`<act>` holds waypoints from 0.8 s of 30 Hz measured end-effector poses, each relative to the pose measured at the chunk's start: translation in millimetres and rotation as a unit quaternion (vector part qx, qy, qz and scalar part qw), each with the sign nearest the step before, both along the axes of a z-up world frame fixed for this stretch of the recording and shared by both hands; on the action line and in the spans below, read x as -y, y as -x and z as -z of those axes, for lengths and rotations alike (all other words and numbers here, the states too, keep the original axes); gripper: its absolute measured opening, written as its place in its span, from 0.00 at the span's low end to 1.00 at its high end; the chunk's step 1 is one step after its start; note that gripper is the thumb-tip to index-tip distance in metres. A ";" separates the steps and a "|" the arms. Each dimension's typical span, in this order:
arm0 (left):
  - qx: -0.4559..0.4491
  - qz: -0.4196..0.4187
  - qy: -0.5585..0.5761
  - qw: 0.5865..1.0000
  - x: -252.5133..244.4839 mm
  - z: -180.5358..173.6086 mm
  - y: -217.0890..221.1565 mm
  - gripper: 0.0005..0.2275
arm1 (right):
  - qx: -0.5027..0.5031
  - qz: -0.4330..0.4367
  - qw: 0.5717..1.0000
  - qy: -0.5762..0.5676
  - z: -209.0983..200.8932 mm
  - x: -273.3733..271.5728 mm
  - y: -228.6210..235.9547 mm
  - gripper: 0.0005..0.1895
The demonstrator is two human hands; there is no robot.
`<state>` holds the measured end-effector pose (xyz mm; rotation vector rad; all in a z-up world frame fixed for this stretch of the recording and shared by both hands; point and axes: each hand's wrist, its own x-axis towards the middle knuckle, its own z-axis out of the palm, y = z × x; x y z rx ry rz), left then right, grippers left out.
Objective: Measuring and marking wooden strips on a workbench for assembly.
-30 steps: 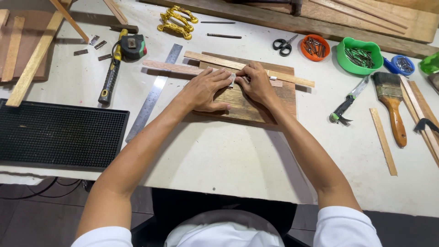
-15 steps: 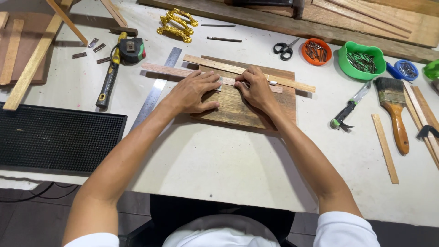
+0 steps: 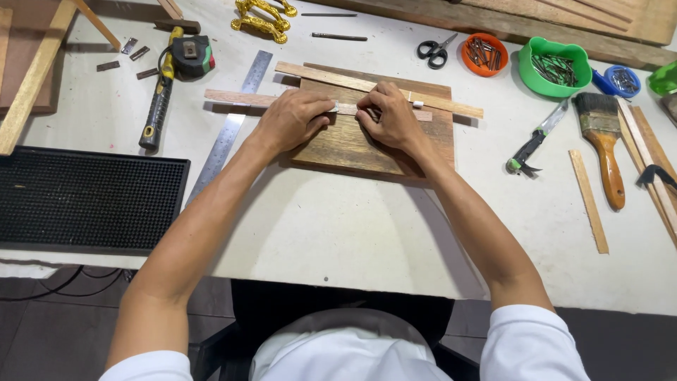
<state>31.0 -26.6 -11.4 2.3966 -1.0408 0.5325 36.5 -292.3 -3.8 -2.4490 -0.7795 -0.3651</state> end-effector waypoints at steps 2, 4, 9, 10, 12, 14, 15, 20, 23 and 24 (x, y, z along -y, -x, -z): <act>0.015 0.005 -0.009 1.000 -1.6 0.0 2.4 0.14 | 0.000 -0.010 1.000 -0.005 5.2 3.7 4.4 0.08; 0.032 0.010 -0.019 0.999 0.2 -6.2 7.1 0.15 | 0.003 -0.020 1.000 -0.010 5.8 7.9 10.4 0.09; 0.085 -0.005 -0.062 0.994 9.6 0.4 13.8 0.10 | -0.001 -0.037 0.999 -0.007 4.1 20.5 27.3 0.09; 0.085 -0.006 -0.061 0.994 10.9 -1.3 11.6 0.10 | -0.002 -0.038 0.999 -0.006 4.2 22.6 28.0 0.09; 0.058 -0.065 -0.106 0.991 12.5 -6.0 5.2 0.09 | -0.017 -0.019 1.000 -0.001 3.0 25.7 26.9 0.09; 0.019 -0.086 -0.085 0.992 19.5 -38.8 21.6 0.09 | 0.005 -0.023 1.000 0.000 -0.7 25.1 26.3 0.09; -0.023 -0.104 -0.065 0.992 22.8 -54.5 29.9 0.08 | 0.024 -0.025 0.999 0.000 -1.6 24.4 26.3 0.09; -0.159 -0.089 -0.031 0.983 2.1 -27.0 -13.0 0.12 | -0.043 -0.003 0.999 -0.023 9.8 26.3 13.5 0.10; -0.210 -0.086 -0.033 0.973 0.6 -26.1 -17.5 0.13 | -0.054 -0.006 0.998 -0.042 11.4 28.3 12.4 0.10; -0.226 -0.090 -0.052 0.969 3.0 -27.1 -16.6 0.13 | -0.050 -0.012 0.997 -0.049 11.5 28.6 12.4 0.10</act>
